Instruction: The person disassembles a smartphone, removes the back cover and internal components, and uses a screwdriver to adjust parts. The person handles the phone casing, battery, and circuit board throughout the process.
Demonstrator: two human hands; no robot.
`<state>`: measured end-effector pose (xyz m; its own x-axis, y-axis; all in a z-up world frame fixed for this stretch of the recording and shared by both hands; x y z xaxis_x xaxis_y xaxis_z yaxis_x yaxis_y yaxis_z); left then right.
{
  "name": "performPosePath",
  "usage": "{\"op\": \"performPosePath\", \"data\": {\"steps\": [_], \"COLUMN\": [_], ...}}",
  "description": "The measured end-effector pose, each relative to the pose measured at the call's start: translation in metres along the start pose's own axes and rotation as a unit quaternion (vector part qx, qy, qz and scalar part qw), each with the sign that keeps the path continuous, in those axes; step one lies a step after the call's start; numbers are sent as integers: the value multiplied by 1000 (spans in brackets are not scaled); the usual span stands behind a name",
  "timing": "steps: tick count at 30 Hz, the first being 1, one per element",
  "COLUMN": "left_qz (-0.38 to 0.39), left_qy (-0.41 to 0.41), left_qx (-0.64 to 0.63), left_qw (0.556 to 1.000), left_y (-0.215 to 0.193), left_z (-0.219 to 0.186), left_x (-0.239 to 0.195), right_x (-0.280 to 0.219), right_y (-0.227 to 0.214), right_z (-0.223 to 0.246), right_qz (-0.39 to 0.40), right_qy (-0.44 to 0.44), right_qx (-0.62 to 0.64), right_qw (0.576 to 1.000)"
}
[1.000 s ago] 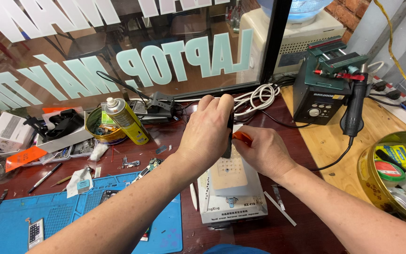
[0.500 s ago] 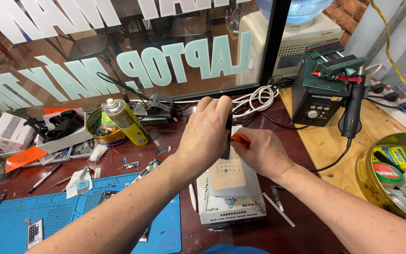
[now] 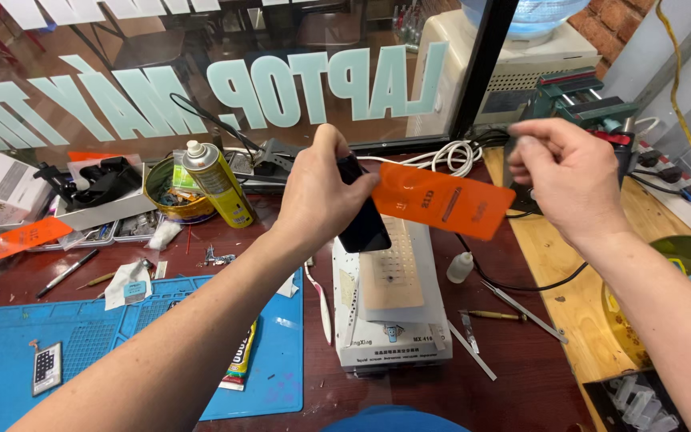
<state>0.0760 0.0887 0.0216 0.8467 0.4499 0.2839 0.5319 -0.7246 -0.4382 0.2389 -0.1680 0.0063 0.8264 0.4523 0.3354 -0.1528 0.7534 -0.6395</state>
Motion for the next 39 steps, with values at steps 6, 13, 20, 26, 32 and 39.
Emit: {"op": "performPosePath", "data": {"steps": [6, 13, 20, 26, 32, 39], "left_qz": [-149, -201, -252, -264, -257, -251], "left_qy": [-20, -55, -142, -221, -265, -262], "left_qx": [-9, -24, -147, -223, -183, -172], "left_qw": [989, 978, 946, 912, 911, 916], "left_y": [-28, -38, -49, -34, -21, -20], "left_z": [29, 49, 81, 106, 114, 113], "left_x": [0, 1, -13, -28, -30, -27], "right_x": [-45, -90, -91, -70, -44, -34], "right_y": [61, 135, 135, 86, 63, 83], "right_z": [-124, -151, -144, -95, 13, 98], "right_qz": [147, 189, 154, 83, 141, 122], "right_qy": [221, 154, 218, 168, 25, -43], "right_qx": [-154, -278, -281, -125, 41, -139], "right_qw": [952, 929, 922, 974, 989, 982]}}
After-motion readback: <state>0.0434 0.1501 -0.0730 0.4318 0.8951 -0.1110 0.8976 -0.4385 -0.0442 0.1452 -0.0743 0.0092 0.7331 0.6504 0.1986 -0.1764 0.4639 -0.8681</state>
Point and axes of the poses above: each hand's wrist, its own x-axis towards the middle knuckle, its own y-axis out of the palm, z = x × y, the point moved 9 cm from there along x, towards the middle knuckle, and after that the axes turned 14 degrees about -x, right-handed, at the moved point
